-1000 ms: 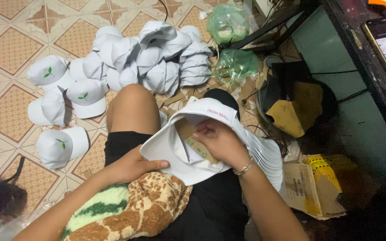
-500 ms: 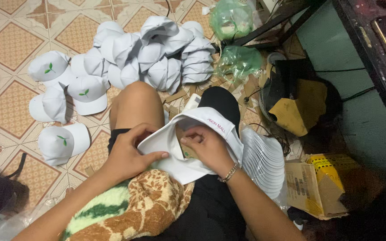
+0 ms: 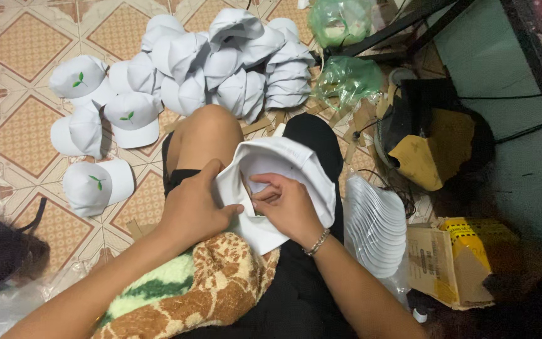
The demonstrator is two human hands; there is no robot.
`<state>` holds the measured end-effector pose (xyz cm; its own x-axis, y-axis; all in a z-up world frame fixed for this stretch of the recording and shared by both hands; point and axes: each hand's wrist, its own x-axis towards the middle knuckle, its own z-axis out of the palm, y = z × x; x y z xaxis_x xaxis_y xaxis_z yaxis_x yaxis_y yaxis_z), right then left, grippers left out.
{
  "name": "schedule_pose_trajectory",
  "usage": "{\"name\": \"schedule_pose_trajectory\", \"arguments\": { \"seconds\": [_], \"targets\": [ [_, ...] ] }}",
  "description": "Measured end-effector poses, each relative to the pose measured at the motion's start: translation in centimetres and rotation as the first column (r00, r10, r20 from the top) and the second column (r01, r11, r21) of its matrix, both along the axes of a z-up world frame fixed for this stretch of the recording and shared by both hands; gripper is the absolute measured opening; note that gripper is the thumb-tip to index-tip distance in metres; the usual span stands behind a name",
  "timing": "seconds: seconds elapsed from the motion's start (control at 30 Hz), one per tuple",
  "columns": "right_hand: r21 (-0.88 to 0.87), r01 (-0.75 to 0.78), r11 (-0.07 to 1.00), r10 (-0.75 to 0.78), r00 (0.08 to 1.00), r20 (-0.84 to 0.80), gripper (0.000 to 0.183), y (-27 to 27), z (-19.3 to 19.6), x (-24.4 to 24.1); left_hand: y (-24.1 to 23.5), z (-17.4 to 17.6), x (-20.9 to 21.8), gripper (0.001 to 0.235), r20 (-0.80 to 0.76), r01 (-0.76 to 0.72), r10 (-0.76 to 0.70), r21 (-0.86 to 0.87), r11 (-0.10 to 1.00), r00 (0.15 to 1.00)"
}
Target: The person sits on the floor and finishes white baseball caps by spraying them, wiping the surface with a cloth, and drying the logo with a hair dryer. The person handles each cap one at a time, repeating the sequence across multiple units.
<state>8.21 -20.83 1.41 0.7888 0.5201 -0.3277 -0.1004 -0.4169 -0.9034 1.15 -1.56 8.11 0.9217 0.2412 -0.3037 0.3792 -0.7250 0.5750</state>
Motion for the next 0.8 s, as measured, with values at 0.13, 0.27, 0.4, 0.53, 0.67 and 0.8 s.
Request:
{"name": "schedule_pose_trajectory", "arguments": {
  "seconds": [0.13,0.27,0.4,0.53,0.67,0.8],
  "targets": [
    [0.124,-0.14,0.982,0.148,0.987,-0.057,0.046,-0.8,0.0,1.3,0.1,0.1,0.2,0.068,0.07,0.04,-0.029,-0.161,0.986,0.997],
    [-0.04,-0.153,0.987,0.153,0.988,-0.007,0.041,-0.9,-1.1,1.5,0.0,-0.4,0.3,0.068,0.152,0.082,-0.043,-0.264,0.961,0.987],
    [-0.01,-0.056,0.998,0.055,0.995,-0.085,0.039,-0.4,-2.0,1.5,0.1,-0.5,0.4,0.069,0.055,0.03,-0.016,-0.272,0.962,0.998],
    [0.027,0.005,1.0,0.002,0.971,-0.241,0.041,-0.1,-1.9,1.5,0.1,-0.1,0.4,0.072,0.057,0.037,-0.027,-0.183,0.982,0.998],
    [0.008,-0.085,0.996,0.085,0.98,-0.182,0.04,-0.3,-0.8,0.9,-0.2,0.0,0.7,0.075,-0.096,-0.013,0.006,-0.069,0.998,0.995],
    [-0.106,-0.151,0.983,0.149,0.988,-0.026,0.04,-0.6,0.8,0.4,-0.1,-0.6,1.3,0.07,-0.109,-0.053,0.047,-0.058,0.997,0.993]
  ]
}}
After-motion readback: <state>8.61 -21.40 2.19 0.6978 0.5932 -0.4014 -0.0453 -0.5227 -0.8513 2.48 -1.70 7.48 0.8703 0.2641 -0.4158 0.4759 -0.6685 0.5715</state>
